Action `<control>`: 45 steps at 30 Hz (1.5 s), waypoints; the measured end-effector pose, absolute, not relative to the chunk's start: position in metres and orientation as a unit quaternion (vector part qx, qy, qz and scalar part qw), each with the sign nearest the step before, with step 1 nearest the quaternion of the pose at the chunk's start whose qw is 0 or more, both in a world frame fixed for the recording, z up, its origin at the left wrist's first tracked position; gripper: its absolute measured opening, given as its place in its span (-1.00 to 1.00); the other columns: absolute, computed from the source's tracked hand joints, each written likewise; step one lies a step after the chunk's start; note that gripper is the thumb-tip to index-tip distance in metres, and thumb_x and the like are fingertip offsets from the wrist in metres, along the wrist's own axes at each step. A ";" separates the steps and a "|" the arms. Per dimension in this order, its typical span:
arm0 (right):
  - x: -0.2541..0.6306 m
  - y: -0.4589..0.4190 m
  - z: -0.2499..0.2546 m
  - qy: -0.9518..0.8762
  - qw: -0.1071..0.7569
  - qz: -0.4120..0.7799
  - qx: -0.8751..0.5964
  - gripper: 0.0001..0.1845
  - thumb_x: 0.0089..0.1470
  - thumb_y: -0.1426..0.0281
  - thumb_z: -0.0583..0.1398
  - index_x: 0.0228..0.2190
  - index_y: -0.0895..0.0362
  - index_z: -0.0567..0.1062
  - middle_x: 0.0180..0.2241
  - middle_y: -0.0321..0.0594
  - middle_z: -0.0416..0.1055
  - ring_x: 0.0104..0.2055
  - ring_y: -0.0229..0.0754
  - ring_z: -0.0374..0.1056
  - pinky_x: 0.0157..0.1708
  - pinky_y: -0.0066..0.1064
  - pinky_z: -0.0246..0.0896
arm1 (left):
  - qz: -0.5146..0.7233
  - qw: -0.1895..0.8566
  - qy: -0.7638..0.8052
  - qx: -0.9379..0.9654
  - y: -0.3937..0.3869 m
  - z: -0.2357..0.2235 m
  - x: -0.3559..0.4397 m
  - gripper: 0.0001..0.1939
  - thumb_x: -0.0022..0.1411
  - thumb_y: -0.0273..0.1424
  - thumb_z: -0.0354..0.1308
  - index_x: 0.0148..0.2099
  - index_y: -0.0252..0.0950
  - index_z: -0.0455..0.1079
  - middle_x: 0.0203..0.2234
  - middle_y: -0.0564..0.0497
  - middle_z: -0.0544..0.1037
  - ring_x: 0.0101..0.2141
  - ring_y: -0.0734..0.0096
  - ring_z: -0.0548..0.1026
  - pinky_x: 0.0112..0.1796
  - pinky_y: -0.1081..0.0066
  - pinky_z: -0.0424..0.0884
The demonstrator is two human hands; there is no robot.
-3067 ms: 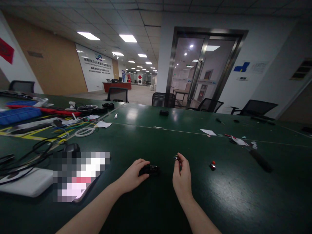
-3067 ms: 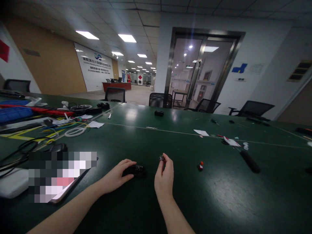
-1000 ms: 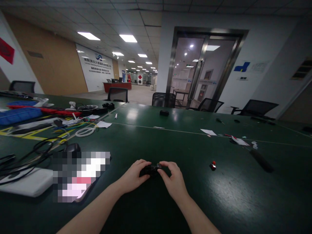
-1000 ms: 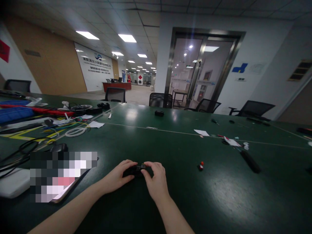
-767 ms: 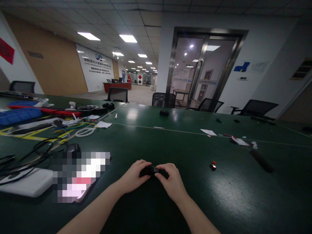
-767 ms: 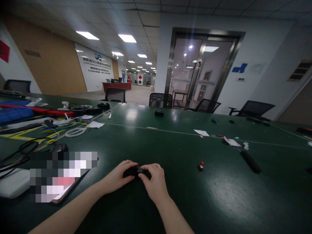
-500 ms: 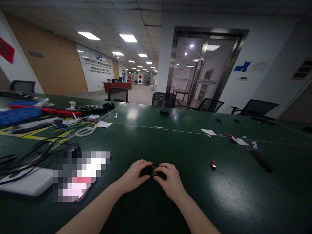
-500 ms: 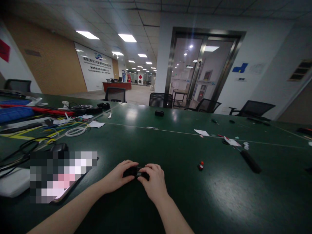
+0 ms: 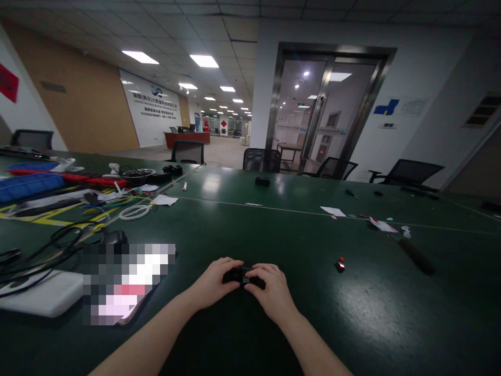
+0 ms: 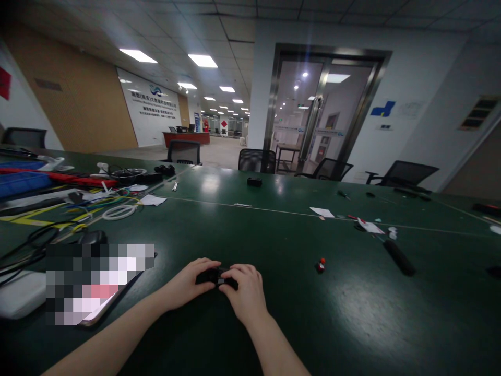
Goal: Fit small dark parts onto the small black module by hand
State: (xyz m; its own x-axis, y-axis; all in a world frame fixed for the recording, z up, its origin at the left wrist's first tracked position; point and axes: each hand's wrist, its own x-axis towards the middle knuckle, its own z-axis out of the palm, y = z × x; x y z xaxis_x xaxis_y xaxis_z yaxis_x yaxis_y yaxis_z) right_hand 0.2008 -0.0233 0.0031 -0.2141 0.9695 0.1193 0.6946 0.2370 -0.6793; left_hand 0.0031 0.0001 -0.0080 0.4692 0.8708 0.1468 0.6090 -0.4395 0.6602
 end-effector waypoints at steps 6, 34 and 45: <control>0.201 -0.023 0.003 -0.725 0.268 0.265 -0.577 -0.76 -0.09 0.33 0.25 -0.28 -0.12 0.52 -0.06 -0.32 0.37 0.07 -0.05 0.17 0.04 -0.04 -0.02 | 0.241 0.265 0.462 0.811 0.001 -0.008 0.004 -0.55 0.11 -0.38 0.17 0.08 -0.16 0.29 -0.07 0.01 0.43 -0.03 0.25 0.35 0.02 0.25 0.23; 0.204 -0.024 0.003 -0.697 0.292 0.317 -0.573 -0.66 -0.03 0.32 0.18 -0.14 -0.09 0.42 -0.08 -0.31 0.38 0.07 0.01 0.18 0.02 -0.02 0.06 | 0.260 0.265 0.468 0.802 0.001 -0.015 0.003 -0.46 0.07 -0.40 0.19 0.12 -0.15 0.20 0.00 -0.03 0.35 0.01 0.20 0.30 0.04 0.17 0.24; 0.205 -0.024 0.003 -0.705 0.292 0.313 -0.566 -0.67 -0.02 0.32 0.17 -0.15 -0.09 0.42 -0.10 -0.30 0.39 0.05 0.01 0.20 -0.01 -0.04 0.09 | 0.245 0.260 0.476 0.804 0.000 -0.007 0.006 -0.59 0.07 -0.40 0.19 0.01 -0.18 0.31 -0.05 -0.01 0.36 -0.03 0.20 0.32 0.01 0.20 0.26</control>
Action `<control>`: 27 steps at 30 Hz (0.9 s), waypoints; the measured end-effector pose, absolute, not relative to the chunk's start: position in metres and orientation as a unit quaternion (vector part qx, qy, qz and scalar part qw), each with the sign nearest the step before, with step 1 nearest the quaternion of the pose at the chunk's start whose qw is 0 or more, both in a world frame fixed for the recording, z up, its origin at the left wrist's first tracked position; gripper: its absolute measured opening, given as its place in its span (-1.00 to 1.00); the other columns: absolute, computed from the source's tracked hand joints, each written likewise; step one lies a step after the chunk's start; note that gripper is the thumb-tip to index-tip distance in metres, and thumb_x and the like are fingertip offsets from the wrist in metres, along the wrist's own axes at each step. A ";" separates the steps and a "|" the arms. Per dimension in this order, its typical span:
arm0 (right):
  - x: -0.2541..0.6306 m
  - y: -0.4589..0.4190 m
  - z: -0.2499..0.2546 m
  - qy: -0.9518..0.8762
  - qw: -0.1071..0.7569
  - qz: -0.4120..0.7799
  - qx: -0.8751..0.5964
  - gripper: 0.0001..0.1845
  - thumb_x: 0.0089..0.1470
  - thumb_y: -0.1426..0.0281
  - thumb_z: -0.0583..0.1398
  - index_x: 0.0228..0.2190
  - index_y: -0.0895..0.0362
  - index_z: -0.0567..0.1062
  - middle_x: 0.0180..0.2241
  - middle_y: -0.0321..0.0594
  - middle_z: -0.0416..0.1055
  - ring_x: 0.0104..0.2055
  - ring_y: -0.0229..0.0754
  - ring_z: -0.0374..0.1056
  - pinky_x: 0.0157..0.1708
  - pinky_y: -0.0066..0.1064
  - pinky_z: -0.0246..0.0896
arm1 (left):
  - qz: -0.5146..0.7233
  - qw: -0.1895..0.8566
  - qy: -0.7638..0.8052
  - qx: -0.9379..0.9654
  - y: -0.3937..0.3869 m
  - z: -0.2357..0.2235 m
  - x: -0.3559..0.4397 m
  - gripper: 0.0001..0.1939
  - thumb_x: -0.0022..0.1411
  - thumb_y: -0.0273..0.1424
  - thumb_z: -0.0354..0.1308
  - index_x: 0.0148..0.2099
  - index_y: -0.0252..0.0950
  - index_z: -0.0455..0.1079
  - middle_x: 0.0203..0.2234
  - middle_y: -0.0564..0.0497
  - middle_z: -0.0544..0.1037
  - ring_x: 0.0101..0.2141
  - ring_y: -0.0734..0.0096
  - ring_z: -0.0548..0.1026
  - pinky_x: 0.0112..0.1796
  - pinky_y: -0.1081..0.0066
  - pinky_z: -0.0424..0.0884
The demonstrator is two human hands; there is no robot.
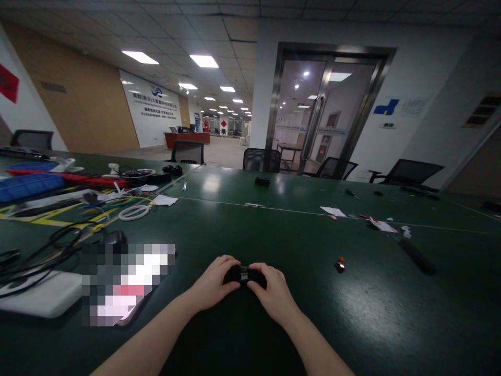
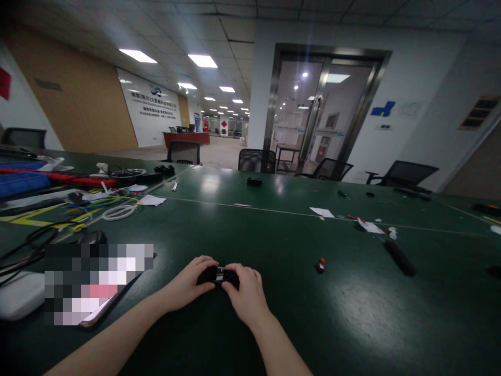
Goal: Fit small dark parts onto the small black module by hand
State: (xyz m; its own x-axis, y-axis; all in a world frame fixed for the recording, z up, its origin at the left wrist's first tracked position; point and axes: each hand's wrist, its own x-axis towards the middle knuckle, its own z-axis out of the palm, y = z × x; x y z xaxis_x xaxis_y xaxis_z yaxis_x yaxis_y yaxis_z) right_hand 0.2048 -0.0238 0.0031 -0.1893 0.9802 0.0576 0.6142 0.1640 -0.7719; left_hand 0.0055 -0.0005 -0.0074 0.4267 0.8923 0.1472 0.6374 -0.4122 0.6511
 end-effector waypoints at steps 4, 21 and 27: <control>0.204 -0.024 0.003 -0.708 0.290 0.304 -0.568 -0.68 -0.02 0.32 0.17 -0.16 -0.09 0.43 -0.10 -0.30 0.40 0.05 0.02 0.20 -0.01 -0.03 0.08 | 0.245 0.260 0.474 0.804 -0.001 -0.007 0.005 -0.64 0.09 -0.39 0.18 -0.02 -0.17 0.32 -0.06 -0.01 0.37 -0.03 0.21 0.32 -0.01 0.22 0.27; 0.204 -0.026 0.006 -0.710 0.273 0.306 -0.572 -0.67 0.00 0.31 0.16 -0.13 -0.10 0.41 -0.07 -0.32 0.37 0.08 0.01 0.16 0.01 -0.03 0.05 | 0.246 0.282 0.476 0.796 -0.002 -0.004 0.005 -0.72 0.11 -0.43 0.16 -0.09 -0.20 0.32 -0.12 0.01 0.38 -0.08 0.22 0.32 -0.05 0.23 0.27; 0.204 -0.024 0.007 -0.725 0.256 0.292 -0.569 -0.67 0.00 0.32 0.16 -0.13 -0.08 0.41 -0.08 -0.32 0.38 0.06 -0.06 0.19 0.04 -0.11 0.02 | 0.244 0.271 0.477 0.800 -0.001 -0.007 0.005 -0.75 0.09 -0.44 0.16 -0.13 -0.21 0.32 -0.15 0.00 0.39 -0.10 0.22 0.33 -0.07 0.24 0.28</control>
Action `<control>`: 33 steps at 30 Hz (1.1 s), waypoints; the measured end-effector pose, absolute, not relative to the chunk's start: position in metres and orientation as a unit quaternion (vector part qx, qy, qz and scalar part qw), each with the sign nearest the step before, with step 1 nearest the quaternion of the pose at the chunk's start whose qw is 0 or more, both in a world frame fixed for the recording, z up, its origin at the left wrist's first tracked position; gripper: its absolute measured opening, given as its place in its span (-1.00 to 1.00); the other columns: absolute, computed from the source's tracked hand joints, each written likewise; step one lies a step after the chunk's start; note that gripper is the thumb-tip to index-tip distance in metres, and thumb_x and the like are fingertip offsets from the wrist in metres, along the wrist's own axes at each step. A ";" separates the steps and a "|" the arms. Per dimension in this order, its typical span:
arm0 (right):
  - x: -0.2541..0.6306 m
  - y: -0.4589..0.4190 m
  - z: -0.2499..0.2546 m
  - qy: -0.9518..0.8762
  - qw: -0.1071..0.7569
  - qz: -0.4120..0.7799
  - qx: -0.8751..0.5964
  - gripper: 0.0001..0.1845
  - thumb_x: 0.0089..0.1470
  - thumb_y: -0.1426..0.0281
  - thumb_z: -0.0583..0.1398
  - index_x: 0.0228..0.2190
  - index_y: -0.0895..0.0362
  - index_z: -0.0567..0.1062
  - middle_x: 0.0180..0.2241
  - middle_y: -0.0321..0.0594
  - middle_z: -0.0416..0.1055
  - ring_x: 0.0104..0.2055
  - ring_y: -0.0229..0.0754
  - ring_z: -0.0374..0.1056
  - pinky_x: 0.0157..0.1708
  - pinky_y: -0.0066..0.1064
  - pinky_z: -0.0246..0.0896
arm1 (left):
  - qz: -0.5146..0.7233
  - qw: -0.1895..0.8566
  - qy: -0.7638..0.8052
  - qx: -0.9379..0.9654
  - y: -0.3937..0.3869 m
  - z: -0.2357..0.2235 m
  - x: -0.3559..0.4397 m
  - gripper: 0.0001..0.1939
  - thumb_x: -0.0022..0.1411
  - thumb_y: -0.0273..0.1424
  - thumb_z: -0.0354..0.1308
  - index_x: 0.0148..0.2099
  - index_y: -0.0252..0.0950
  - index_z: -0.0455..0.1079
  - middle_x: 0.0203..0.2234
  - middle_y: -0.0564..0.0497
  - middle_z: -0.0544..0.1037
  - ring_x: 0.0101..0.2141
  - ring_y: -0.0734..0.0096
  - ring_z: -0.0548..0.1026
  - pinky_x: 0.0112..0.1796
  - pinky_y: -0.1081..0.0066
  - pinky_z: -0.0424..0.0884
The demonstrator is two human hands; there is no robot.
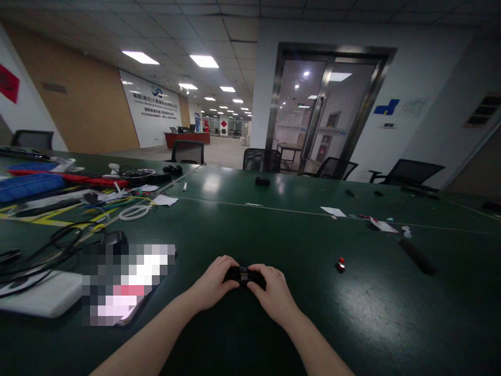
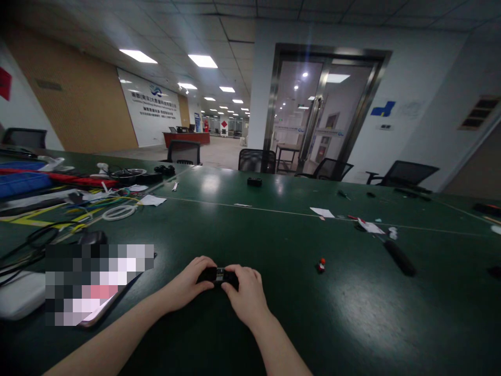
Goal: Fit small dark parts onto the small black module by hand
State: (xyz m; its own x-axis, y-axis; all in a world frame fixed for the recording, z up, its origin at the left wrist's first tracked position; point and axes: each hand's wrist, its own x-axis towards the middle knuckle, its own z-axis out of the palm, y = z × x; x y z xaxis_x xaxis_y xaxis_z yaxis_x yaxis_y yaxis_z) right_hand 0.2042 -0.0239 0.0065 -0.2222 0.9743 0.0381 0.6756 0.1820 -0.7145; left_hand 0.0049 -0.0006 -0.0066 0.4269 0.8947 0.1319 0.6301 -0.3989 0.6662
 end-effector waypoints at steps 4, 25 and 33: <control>0.205 -0.024 0.004 -0.720 0.263 0.297 -0.569 -0.66 0.00 0.30 0.16 -0.11 -0.10 0.39 -0.08 -0.32 0.37 0.07 -0.03 0.18 0.01 -0.09 0.06 | 0.251 0.280 0.474 0.796 0.000 -0.008 0.004 -0.73 0.11 -0.43 0.16 -0.10 -0.19 0.32 -0.13 0.01 0.38 -0.09 0.23 0.33 -0.06 0.25 0.28; 0.207 -0.022 0.002 -0.754 0.299 0.274 -0.517 -0.71 -0.02 0.33 0.21 -0.19 -0.13 0.46 -0.09 -0.36 0.42 0.04 -0.08 0.24 0.07 -0.04 -0.09 | 0.246 0.256 0.469 0.809 0.000 -0.012 0.004 -0.66 0.13 -0.36 0.16 -0.01 -0.16 0.29 -0.16 0.02 0.42 -0.11 0.24 0.36 -0.08 0.26 0.28; 0.206 -0.020 0.001 -0.761 0.282 0.267 -0.519 -0.74 -0.02 0.32 0.21 -0.21 -0.11 0.47 -0.12 -0.36 0.43 0.01 -0.11 0.25 0.06 -0.11 -0.06 | 0.239 0.249 0.462 0.817 -0.001 -0.008 0.006 -0.65 0.12 -0.37 0.16 -0.02 -0.18 0.29 -0.17 0.01 0.43 -0.12 0.24 0.37 -0.07 0.26 0.26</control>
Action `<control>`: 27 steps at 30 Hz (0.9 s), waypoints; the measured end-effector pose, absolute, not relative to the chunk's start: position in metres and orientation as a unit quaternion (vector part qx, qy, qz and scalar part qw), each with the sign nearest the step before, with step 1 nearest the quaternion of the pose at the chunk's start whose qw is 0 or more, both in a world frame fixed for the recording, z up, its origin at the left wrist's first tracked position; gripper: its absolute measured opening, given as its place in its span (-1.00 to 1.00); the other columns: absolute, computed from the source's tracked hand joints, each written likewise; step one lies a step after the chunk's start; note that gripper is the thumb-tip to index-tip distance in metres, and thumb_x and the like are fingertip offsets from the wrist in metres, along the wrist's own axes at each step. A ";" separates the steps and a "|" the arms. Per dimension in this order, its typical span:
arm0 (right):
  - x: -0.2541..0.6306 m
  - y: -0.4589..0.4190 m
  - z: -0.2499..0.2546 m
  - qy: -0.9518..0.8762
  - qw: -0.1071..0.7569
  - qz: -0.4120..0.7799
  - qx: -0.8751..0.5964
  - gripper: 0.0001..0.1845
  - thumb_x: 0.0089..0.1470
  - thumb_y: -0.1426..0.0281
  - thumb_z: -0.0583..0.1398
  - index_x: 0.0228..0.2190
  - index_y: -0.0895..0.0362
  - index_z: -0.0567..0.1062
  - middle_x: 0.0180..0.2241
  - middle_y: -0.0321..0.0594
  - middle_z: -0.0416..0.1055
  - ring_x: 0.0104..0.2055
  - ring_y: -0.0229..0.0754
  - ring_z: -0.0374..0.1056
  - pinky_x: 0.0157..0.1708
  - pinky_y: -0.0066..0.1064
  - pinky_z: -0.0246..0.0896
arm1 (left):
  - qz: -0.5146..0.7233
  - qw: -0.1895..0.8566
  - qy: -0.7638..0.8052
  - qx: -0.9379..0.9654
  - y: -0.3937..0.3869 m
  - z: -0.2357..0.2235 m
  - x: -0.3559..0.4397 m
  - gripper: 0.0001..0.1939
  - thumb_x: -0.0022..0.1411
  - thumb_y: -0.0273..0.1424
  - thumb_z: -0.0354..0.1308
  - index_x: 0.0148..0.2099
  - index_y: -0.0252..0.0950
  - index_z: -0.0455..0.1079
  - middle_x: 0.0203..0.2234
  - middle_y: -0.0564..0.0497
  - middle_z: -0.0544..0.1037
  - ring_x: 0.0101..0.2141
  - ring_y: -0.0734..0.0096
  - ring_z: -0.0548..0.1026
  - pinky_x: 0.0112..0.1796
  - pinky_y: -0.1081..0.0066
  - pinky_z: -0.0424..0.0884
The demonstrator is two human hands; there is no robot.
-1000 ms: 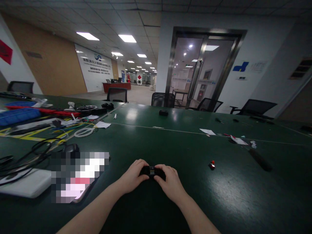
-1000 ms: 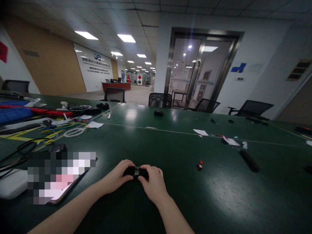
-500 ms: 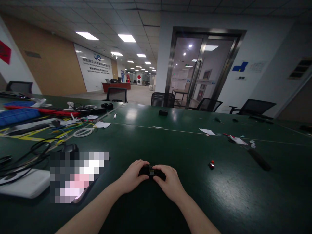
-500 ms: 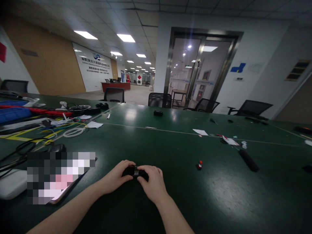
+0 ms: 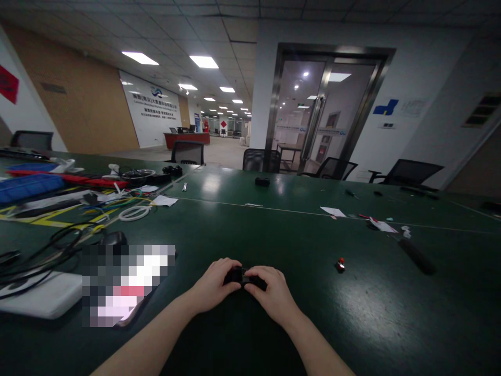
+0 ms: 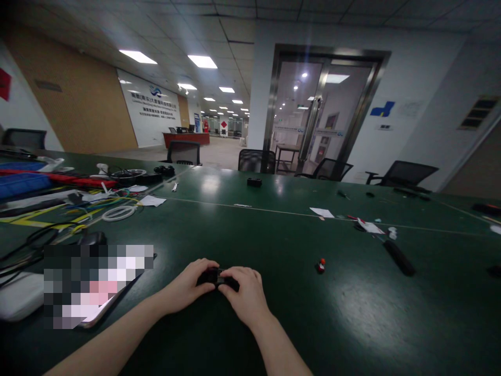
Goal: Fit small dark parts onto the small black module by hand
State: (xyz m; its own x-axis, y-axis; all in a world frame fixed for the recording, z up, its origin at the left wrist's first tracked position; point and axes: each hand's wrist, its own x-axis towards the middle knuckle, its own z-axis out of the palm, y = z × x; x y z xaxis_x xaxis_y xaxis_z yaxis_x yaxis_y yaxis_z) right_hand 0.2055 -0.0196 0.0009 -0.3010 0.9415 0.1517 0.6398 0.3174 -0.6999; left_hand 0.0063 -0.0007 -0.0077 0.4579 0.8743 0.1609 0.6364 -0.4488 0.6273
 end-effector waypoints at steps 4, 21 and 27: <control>0.205 -0.021 0.004 -0.761 0.268 0.271 -0.526 -0.75 0.00 0.31 0.20 -0.20 -0.11 0.47 -0.10 -0.35 0.42 0.03 -0.10 0.24 0.08 -0.09 -0.09 | 0.233 0.252 0.467 0.815 -0.002 -0.007 0.006 -0.65 0.12 -0.37 0.16 -0.01 -0.17 0.29 -0.16 0.01 0.42 -0.10 0.23 0.36 -0.06 0.25 0.26; 0.206 -0.022 0.003 -0.746 0.308 0.283 -0.518 -0.76 -0.03 0.33 0.21 -0.25 -0.14 0.50 -0.09 -0.33 0.40 0.04 -0.06 0.23 0.07 -0.01 -0.07 | 0.241 0.263 0.465 0.810 -0.003 -0.004 0.005 -0.64 0.12 -0.31 0.17 -0.01 -0.16 0.30 -0.15 0.01 0.43 -0.10 0.22 0.37 -0.06 0.24 0.27; 0.206 -0.020 0.000 -0.736 0.326 0.279 -0.523 -0.75 -0.04 0.32 0.22 -0.24 -0.12 0.50 -0.06 -0.29 0.38 0.04 -0.08 0.22 0.05 -0.10 0.01 | 0.247 0.252 0.468 0.810 -0.001 -0.010 0.004 -0.62 0.09 -0.34 0.19 -0.01 -0.18 0.29 -0.15 0.00 0.43 -0.10 0.22 0.37 -0.05 0.24 0.26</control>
State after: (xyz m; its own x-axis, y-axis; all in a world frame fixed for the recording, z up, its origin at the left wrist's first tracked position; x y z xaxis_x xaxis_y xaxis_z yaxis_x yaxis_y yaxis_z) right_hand 0.2062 -0.0197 0.0002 -0.2399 0.9523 0.1885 0.5884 0.2971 -0.7521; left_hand 0.0043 -0.0006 -0.0098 0.4406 0.8825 0.1646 0.6338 -0.4357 0.6391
